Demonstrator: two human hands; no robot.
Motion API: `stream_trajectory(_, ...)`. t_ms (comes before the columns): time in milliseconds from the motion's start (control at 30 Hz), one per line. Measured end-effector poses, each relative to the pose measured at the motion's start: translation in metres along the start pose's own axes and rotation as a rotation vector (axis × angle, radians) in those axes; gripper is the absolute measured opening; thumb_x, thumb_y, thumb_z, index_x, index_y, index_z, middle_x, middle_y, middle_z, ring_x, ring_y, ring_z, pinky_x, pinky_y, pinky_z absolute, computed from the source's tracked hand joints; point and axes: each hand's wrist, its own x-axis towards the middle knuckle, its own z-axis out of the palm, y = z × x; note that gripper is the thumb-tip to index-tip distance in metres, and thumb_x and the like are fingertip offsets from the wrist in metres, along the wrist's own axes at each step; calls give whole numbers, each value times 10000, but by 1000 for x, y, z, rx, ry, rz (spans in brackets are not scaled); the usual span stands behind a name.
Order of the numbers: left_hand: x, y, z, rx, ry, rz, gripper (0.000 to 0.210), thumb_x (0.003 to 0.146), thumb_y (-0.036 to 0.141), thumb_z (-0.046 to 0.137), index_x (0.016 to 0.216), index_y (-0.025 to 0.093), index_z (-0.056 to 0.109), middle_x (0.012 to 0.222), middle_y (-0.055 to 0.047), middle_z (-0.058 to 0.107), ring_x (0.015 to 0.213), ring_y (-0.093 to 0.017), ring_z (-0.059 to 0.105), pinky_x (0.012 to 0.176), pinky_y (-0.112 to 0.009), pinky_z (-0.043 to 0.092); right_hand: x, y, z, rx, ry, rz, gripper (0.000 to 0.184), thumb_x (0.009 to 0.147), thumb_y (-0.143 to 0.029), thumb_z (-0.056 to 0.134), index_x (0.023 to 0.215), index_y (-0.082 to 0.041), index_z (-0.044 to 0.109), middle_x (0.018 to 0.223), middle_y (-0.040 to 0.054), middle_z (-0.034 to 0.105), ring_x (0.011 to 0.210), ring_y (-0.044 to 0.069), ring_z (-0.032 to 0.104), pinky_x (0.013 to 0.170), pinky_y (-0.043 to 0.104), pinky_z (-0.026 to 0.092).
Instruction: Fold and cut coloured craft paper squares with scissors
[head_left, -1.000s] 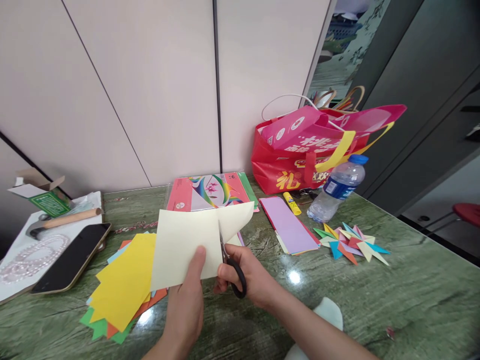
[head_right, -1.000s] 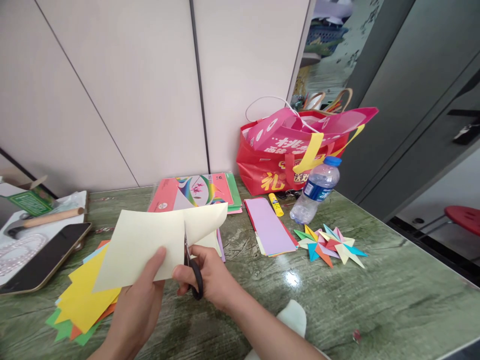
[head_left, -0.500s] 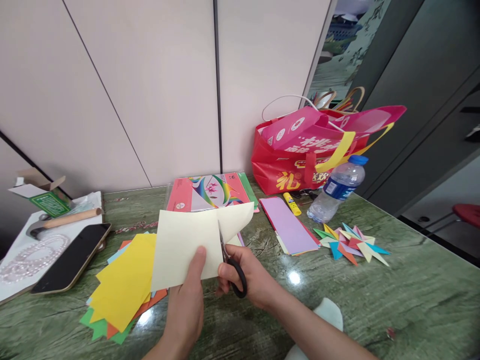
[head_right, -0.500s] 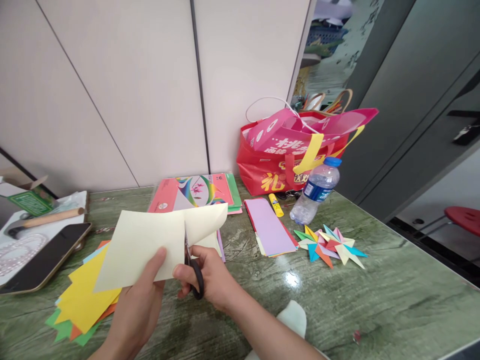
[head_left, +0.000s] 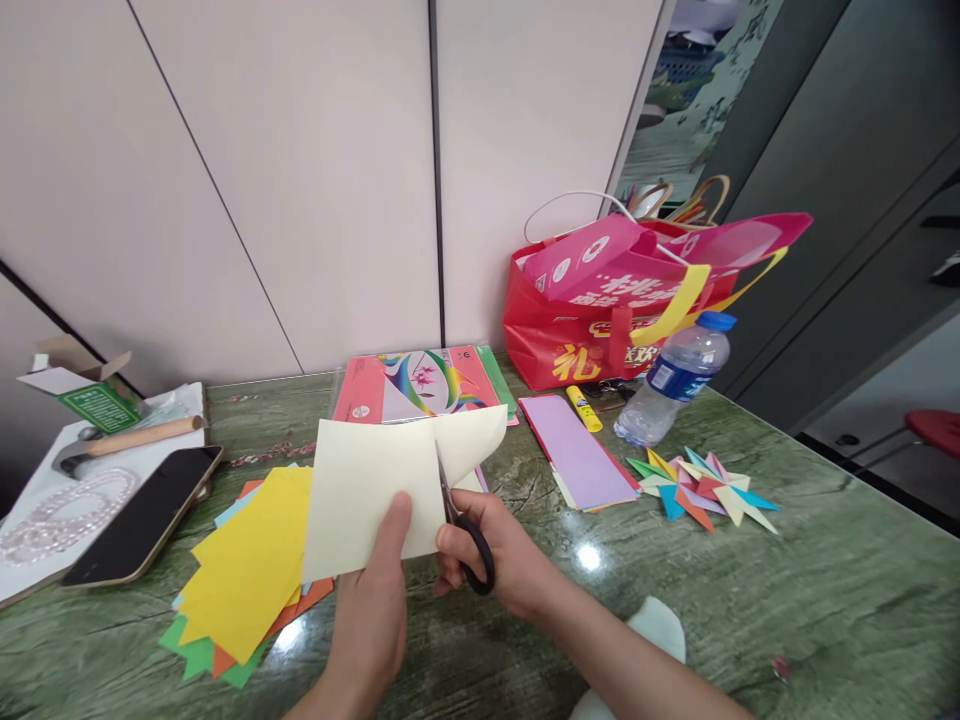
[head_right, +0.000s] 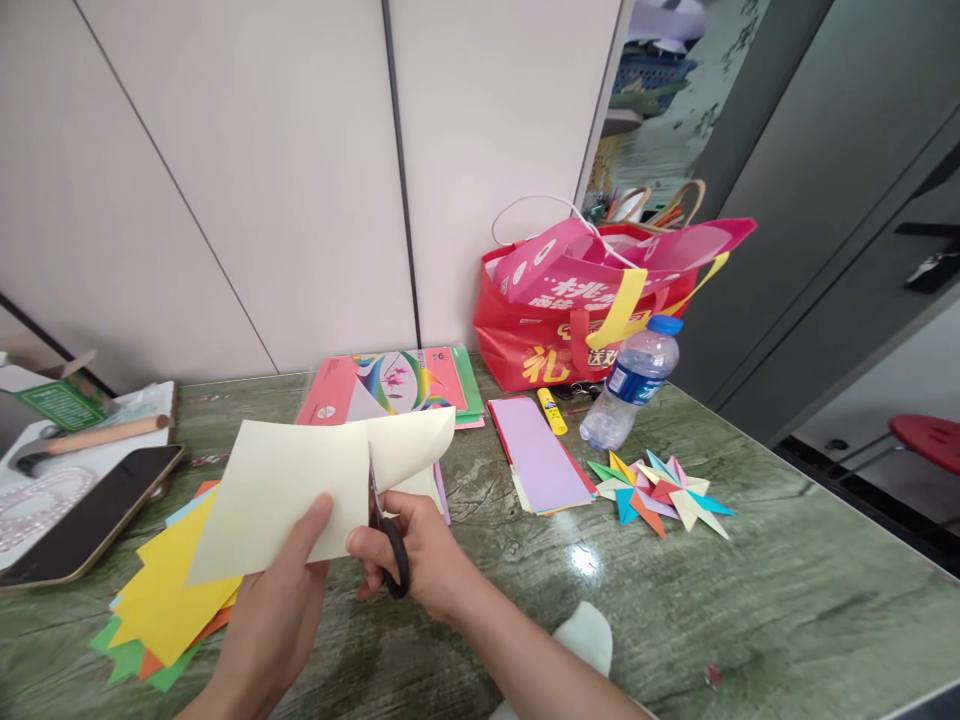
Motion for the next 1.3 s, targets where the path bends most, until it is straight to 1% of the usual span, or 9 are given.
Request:
stream_trajectory(167, -1, 1, 1, 28, -4, -21, 409, 668, 278, 665, 1053, 178, 571, 1048, -63, 631, 1033, -202, 546, 915, -313, 411, 0, 1, -1, -4, -2, -10, 414, 608, -514, 679, 713, -150, 512, 436, -79, 453, 374, 49, 403, 476, 250, 489)
stream_trajectory(367, 0, 1, 1, 46, 0, -22, 402, 656, 277, 675, 1035, 179, 585, 995, -60, 647, 1033, -214, 545, 897, -318, 430, 0, 3, -1, -2, -12, -15, 394, 628, -501, 671, 724, -153, 512, 441, -78, 450, 380, 50, 401, 477, 247, 490)
stream_trajectory(533, 0, 1, 1, 52, 15, -18, 411, 660, 293, 669, 1046, 184, 579, 1015, -59, 641, 1045, -212, 539, 900, -309, 426, 0, 3, -2, 14, -19, -15, 395, 638, -499, 667, 731, -151, 505, 439, -84, 436, 378, 44, 390, 471, 238, 491)
stream_trajectory(633, -1, 2, 1, 77, 4, -35, 435, 660, 305, 665, 1064, 179, 564, 1040, -55, 633, 1029, -214, 545, 874, -308, 445, 0, 3, -2, 15, -20, -19, 385, 650, -490, 660, 731, -146, 508, 439, -83, 444, 376, 42, 393, 469, 234, 492)
stream_trajectory(900, 0, 1, 1, 128, -10, -14, 455, 676, 338, 641, 1088, 165, 555, 1030, -59, 639, 974, -212, 573, 849, -303, 458, -1, 3, -2, 28, -13, -22, 353, 661, -462, 660, 718, -148, 508, 424, -87, 434, 366, 41, 382, 444, 221, 480)
stream_trajectory(967, 0, 0, 0, 136, -19, -16, 474, 680, 352, 637, 1106, 166, 547, 1057, -63, 630, 982, -215, 570, 871, -312, 444, 0, 3, -1, 31, -13, -18, 345, 665, -456, 659, 714, -150, 508, 426, -87, 435, 363, 40, 380, 440, 220, 479)
stream_trajectory(1133, 3, -3, -2, 155, -19, 3, 540, 693, 381, 629, 1176, 171, 506, 1140, -81, 590, 1082, -225, 512, 957, -342, 367, 1, 3, -2, 16, 7, 3, 347, 654, -451, 670, 721, -148, 514, 430, -83, 452, 364, 45, 401, 443, 224, 480)
stream_trajectory(1300, 8, -11, -9, 238, -76, 91, 572, 702, 431, 614, 1215, 213, 483, 1229, -69, 528, 1128, -220, 473, 985, -357, 335, 2, 4, -6, -3, 32, 11, 387, 620, -478, 686, 736, -140, 538, 461, -62, 491, 393, 60, 455, 477, 231, 473)
